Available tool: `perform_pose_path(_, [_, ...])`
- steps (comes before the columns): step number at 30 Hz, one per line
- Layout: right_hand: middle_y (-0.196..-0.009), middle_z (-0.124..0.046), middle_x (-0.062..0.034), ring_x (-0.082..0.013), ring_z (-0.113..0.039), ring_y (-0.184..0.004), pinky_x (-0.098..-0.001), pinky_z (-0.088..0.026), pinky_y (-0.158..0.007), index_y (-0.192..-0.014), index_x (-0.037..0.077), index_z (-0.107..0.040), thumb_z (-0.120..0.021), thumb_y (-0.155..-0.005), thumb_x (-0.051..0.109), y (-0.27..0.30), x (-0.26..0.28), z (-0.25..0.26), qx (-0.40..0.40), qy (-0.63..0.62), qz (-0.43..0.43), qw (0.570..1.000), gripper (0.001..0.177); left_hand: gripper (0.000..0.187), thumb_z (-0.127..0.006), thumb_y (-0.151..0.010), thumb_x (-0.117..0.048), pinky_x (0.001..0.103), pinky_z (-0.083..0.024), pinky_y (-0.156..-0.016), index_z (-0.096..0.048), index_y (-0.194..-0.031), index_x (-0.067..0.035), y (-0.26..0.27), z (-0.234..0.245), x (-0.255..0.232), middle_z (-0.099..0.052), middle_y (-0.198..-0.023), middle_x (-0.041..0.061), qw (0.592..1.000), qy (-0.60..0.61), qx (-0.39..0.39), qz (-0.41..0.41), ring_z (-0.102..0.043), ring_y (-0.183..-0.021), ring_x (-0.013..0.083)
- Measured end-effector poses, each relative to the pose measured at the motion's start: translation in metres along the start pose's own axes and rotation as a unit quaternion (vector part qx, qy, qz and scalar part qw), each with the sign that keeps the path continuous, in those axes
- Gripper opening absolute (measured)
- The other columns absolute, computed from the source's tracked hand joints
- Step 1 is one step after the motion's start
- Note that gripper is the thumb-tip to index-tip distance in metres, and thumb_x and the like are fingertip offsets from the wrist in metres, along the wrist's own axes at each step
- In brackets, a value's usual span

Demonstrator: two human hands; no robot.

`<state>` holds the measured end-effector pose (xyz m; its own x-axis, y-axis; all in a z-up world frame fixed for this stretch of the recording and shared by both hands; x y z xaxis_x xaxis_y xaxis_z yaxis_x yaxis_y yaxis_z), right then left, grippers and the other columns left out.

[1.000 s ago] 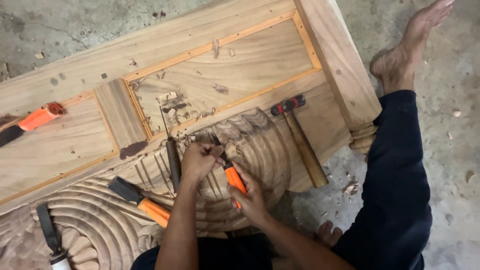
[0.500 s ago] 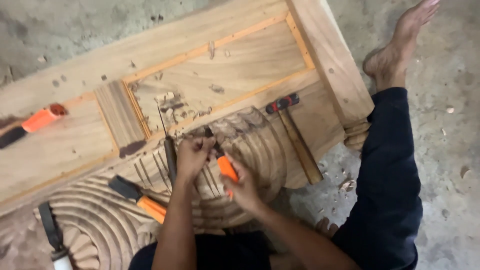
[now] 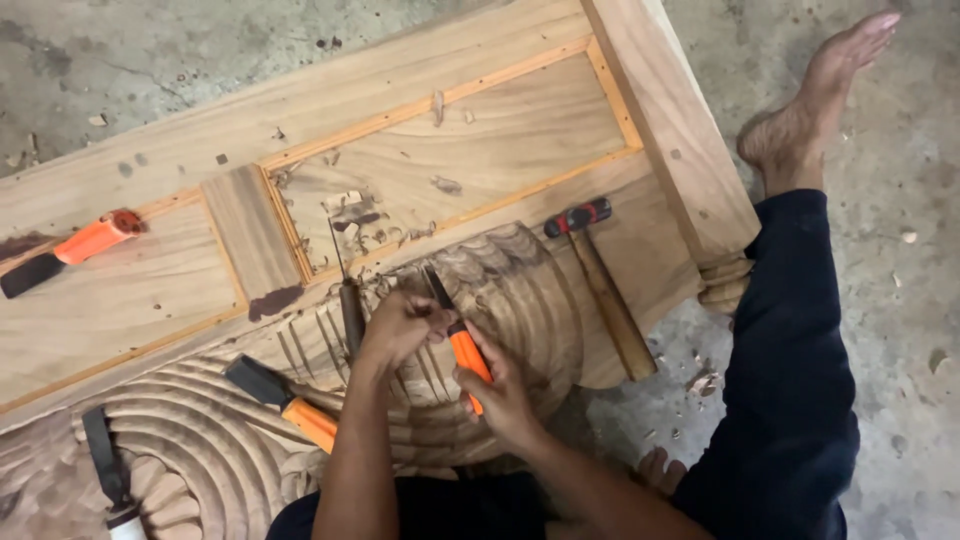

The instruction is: The person carves patterns into a wooden headboard using various chisels and a hammer, occasionally clearing away wood shavings by hand.

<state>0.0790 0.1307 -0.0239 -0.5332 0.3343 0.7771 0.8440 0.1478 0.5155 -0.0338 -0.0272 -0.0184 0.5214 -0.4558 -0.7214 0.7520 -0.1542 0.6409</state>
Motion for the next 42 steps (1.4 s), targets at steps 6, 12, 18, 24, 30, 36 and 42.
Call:
perform_pose_path(6, [-0.076,-0.058,-0.0013,-0.0069,-0.050,-0.049,-0.0235,-0.042,-0.041,-0.161,0.012,-0.033,-0.061,-0.093,0.002,0.004,0.008,-0.004,-0.006,-0.008,-0.029,1.000,0.075,0.015,-0.081,-0.081,-0.016,0.031,-0.056,-0.062,-0.076,-0.082,-0.002,-0.001,-0.005,0.007,-0.077,-0.073,0.010,0.998,0.048,-0.002,0.034,-0.073,-0.064,0.0162])
perform_pose_path(12, [-0.073,-0.057,-0.0023,-0.0075,-0.050,-0.047,-0.0240,-0.040,-0.039,-0.161,0.012,-0.035,-0.061,-0.092,0.000,-0.007,0.007,-0.006,-0.016,-0.004,-0.019,1.000,0.075,0.018,-0.079,-0.085,-0.015,0.029,-0.054,-0.058,-0.078,-0.079,0.001,-0.007,-0.009,0.013,-0.075,-0.070,0.011,0.995,0.093,-0.024,0.016,-0.071,-0.062,0.0155])
perform_pose_path(18, [-0.082,-0.060,-0.0015,-0.0061,-0.051,-0.050,-0.0228,-0.040,-0.040,-0.160,0.011,-0.038,-0.063,-0.092,-0.001,-0.008,-0.004,-0.005,-0.037,-0.027,0.007,0.999,0.073,0.017,-0.077,-0.090,-0.016,0.029,-0.051,-0.055,-0.078,-0.086,0.001,-0.014,-0.020,0.039,-0.074,-0.073,0.008,0.987,0.155,-0.035,-0.030,-0.066,-0.061,0.0151])
perform_pose_path(24, [-0.115,-0.069,-0.0117,-0.0114,-0.061,-0.066,-0.0254,-0.052,-0.055,-0.156,0.008,-0.035,-0.057,-0.094,0.008,0.017,-0.007,0.014,-0.014,-0.144,0.044,0.989,0.065,0.025,-0.071,-0.095,-0.028,0.030,-0.057,-0.063,-0.080,-0.097,-0.005,-0.003,-0.028,0.021,-0.076,-0.078,0.006,0.978,0.124,0.055,-0.161,-0.070,-0.068,0.0138])
perform_pose_path(30, [-0.108,-0.068,-0.0119,-0.0167,-0.065,-0.072,-0.0293,-0.052,-0.054,-0.157,0.009,-0.038,-0.054,-0.099,0.020,0.032,-0.032,0.016,0.004,-0.115,-0.074,0.991,0.061,0.042,-0.081,-0.084,-0.037,0.036,-0.058,-0.065,-0.072,-0.102,-0.001,0.029,-0.005,-0.004,-0.078,-0.088,0.016,0.984,-0.118,0.025,-0.128,-0.074,-0.069,0.0210])
perform_pose_path(36, [-0.096,-0.064,-0.0084,-0.0129,-0.054,-0.056,-0.0250,-0.044,-0.047,-0.158,0.022,-0.037,-0.050,-0.099,0.027,0.040,-0.012,-0.010,-0.022,-0.117,-0.085,0.989,0.061,0.064,-0.080,-0.081,-0.038,0.035,-0.060,-0.067,-0.053,-0.128,-0.003,0.026,-0.002,-0.001,-0.080,-0.096,0.011,0.996,-0.051,0.072,0.009,-0.078,-0.067,0.0209])
perform_pose_path(42, [-0.093,-0.063,-0.0060,-0.0114,-0.052,-0.056,-0.0235,-0.040,-0.045,-0.160,0.026,-0.037,-0.049,-0.099,0.026,0.028,-0.003,-0.018,-0.057,-0.048,-0.083,0.994,0.062,0.061,-0.074,-0.086,-0.041,0.035,-0.059,-0.073,-0.052,-0.130,-0.004,0.030,0.005,-0.013,-0.080,-0.100,0.010,0.994,-0.080,0.077,0.021,-0.078,-0.069,0.0206])
Point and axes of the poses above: each hand's wrist, its own y-axis away from the middle knuckle, its own z-axis out of the back of the hand, x = y × z, the point moved 2 cm from there along -y, towards the middle knuckle
